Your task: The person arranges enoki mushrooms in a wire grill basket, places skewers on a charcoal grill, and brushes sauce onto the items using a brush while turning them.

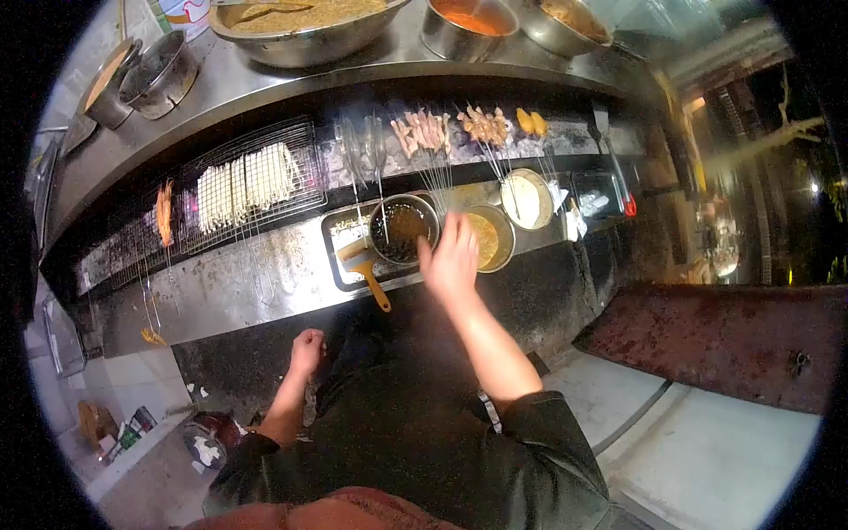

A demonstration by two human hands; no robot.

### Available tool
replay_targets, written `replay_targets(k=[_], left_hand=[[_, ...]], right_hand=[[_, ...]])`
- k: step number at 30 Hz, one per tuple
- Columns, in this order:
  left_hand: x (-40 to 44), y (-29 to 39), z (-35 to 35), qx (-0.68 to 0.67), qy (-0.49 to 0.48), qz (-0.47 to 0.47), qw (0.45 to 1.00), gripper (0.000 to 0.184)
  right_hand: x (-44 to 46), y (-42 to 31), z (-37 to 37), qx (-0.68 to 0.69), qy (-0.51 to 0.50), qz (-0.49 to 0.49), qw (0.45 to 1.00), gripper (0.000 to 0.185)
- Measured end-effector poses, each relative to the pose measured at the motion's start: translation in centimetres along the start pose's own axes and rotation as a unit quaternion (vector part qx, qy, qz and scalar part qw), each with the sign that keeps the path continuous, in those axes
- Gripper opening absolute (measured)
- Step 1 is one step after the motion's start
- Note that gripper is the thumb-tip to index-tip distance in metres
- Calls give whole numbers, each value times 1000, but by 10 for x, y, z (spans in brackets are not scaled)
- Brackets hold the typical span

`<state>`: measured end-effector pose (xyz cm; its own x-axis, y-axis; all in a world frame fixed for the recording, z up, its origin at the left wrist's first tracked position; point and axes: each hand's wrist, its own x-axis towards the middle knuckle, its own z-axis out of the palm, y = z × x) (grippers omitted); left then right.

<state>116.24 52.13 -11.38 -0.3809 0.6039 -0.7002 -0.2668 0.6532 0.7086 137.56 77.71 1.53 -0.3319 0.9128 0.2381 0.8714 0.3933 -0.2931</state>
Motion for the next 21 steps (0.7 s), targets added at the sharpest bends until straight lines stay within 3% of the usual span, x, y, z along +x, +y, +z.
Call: replay_targets(k=[1,3,7,13,17,21], left_hand=[[0,2,2,3,-2,0,1000,19],[6,2,2,3,-15,2,1000,19],[17,-4,-2,-8,-1,26,1000,18],[18,-16,-13,-6,13,23,1000,19],[10,-12,-15,1,39,5,999,19],[5,-18,-7,-12,70,-3,997,20]], right_hand=[[21,1,2,-43,15,22,999,73],[48,5,26,-61,-93,139,984,83],[72,13,59,-82,-171,223,956,71],[77,38,65,-101,-151,212,960,36],[87,52,41,-57,-164,208,963,26],[74,73,44,122,-107,113,980,26]])
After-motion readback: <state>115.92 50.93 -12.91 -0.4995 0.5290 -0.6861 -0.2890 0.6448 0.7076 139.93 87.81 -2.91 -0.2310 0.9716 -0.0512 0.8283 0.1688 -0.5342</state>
